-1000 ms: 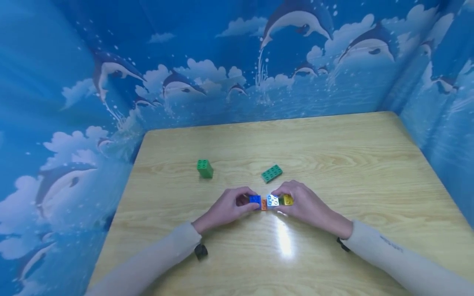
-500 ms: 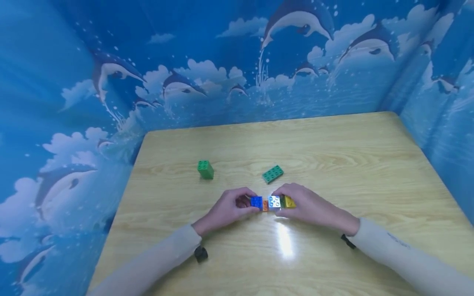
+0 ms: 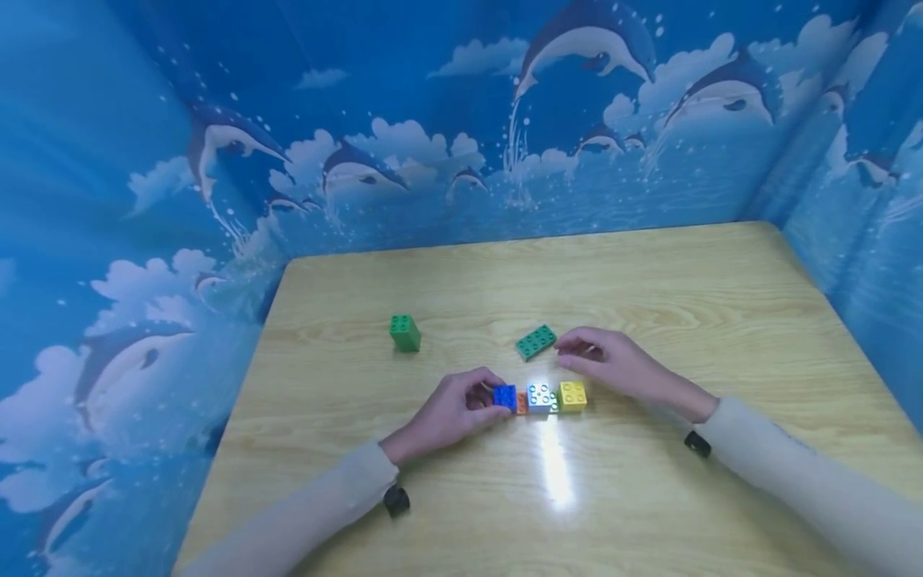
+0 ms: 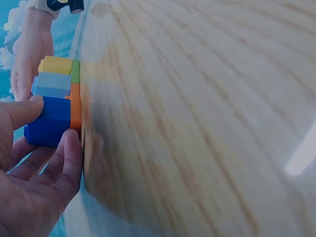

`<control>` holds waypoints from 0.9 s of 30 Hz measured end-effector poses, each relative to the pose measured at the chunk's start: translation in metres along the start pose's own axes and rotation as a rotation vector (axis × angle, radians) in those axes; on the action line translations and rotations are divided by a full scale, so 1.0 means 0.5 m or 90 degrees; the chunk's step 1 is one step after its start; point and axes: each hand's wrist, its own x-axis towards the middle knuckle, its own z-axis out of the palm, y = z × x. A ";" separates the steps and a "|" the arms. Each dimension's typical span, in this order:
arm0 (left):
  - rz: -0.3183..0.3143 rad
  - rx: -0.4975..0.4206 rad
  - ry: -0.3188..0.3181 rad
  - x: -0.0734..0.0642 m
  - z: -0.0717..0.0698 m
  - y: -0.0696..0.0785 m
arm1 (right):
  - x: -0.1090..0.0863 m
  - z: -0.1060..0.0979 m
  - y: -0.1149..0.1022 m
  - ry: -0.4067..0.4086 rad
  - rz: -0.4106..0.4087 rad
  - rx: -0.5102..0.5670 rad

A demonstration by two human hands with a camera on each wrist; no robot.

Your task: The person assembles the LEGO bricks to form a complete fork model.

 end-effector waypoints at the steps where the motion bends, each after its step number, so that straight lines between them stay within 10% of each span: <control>1: 0.000 -0.001 0.001 0.000 0.000 0.000 | 0.006 -0.004 0.006 0.012 0.004 0.008; 27: -0.013 -0.006 0.009 0.002 0.002 -0.003 | 0.105 -0.007 0.023 -0.011 0.024 -0.042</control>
